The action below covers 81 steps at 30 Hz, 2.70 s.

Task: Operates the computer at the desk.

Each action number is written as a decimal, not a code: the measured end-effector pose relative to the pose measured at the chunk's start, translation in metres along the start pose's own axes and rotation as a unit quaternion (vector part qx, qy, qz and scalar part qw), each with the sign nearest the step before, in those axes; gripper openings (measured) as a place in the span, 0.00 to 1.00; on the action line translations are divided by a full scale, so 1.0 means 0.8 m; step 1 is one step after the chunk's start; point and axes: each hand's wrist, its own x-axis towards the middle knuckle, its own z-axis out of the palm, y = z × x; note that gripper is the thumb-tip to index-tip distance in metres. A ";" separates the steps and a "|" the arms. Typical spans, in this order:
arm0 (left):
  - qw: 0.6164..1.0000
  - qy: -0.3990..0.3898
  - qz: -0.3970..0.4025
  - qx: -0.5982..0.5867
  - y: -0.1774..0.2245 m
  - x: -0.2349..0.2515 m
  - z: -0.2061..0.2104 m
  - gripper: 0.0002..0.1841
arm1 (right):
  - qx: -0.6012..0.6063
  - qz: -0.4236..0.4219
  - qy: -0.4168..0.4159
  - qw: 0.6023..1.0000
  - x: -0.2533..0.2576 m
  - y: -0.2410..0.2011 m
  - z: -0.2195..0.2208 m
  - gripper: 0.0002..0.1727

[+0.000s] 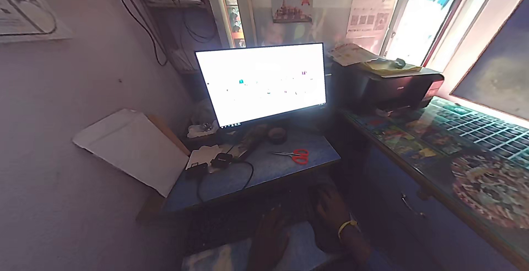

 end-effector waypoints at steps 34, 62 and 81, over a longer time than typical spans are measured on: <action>1.000 0.015 0.007 0.000 -0.001 0.000 0.004 0.28 | -0.016 0.006 -0.015 1.000 0.002 -0.002 -0.002 0.30; 0.967 -0.154 -0.153 -0.133 -0.014 0.035 -0.093 0.25 | -0.015 0.042 -0.089 0.995 0.006 -0.012 -0.012 0.35; 0.955 -0.238 -0.178 -0.004 -0.131 0.019 -0.154 0.69 | -0.017 0.019 -0.068 0.997 0.003 -0.011 -0.008 0.35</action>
